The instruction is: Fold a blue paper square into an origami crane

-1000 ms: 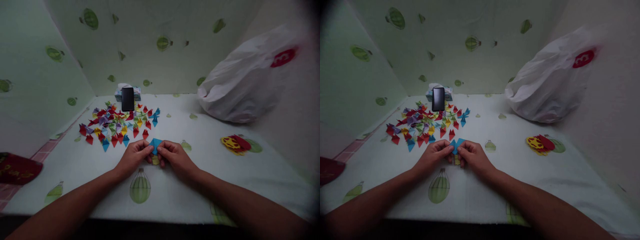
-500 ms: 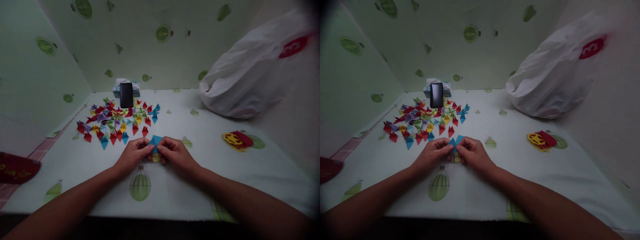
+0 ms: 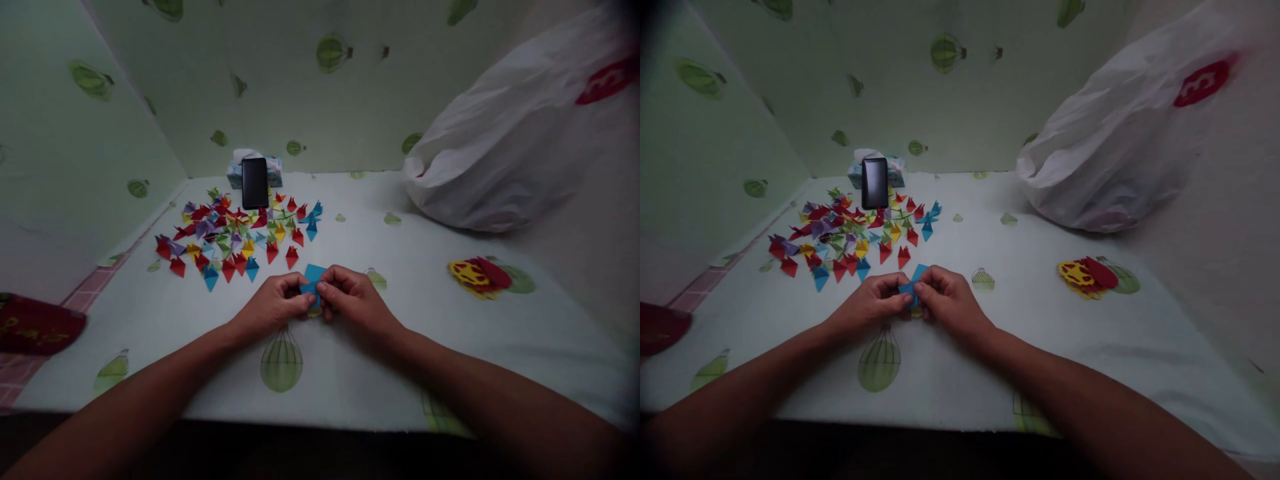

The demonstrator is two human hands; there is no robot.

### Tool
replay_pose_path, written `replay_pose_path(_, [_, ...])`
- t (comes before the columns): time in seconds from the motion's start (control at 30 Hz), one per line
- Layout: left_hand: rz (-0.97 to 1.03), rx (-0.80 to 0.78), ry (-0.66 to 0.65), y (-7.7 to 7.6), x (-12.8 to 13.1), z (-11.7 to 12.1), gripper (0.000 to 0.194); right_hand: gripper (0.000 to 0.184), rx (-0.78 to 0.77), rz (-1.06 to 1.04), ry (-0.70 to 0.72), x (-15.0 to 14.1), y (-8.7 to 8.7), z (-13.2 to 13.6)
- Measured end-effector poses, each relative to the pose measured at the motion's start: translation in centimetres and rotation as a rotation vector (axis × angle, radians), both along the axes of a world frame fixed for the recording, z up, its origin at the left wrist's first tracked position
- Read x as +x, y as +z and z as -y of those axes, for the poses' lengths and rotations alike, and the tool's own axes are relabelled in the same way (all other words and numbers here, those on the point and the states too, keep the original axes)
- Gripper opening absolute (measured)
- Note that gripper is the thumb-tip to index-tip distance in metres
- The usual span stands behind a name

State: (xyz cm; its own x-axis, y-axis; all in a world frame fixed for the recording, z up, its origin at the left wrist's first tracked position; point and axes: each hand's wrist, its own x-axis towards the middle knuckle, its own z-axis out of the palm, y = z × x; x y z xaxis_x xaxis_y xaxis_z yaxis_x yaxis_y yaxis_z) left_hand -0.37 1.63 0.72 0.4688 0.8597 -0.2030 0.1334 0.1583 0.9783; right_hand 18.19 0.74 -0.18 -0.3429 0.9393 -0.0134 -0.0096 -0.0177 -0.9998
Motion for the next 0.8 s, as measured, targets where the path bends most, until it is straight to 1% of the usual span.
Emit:
replay_pose_path(0.07, [0.005,0.003,-0.002,-0.23,-0.18,-0.13,0.023,0.023,-0.001,-0.008,0.012,0.04,0.04,-0.1])
replay_pose_path(0.17, [-0.062,-0.001,-0.026,-0.47,-0.44,-0.17,0.021,0.024,-0.015,-0.018,0.047,0.07,0.05,-0.24])
replay_pose_path(0.23, [-0.049,0.001,-0.014,-0.43,-0.46,-0.11,0.022,0.025,-0.015,-0.01,0.037,0.1,0.11,-0.25])
replay_pose_path(0.43, [0.057,0.061,0.151,-0.02,-0.26,-0.37,0.025,0.028,-0.061,-0.077,-0.047,0.18,0.33,-0.29])
replay_pose_path(0.57, [0.098,0.081,0.204,-0.25,-0.35,-0.69,0.027,0.029,-0.038,-0.077,-0.07,0.25,0.34,-0.43])
replay_pose_path(0.67, [0.126,0.085,0.187,-0.43,-0.37,-0.63,0.032,0.027,-0.027,-0.066,-0.079,0.23,0.36,-0.41])
replay_pose_path(0.8, [0.098,0.075,0.146,-0.3,-0.22,-0.3,0.029,0.026,-0.032,-0.029,-0.046,0.05,0.33,-0.18])
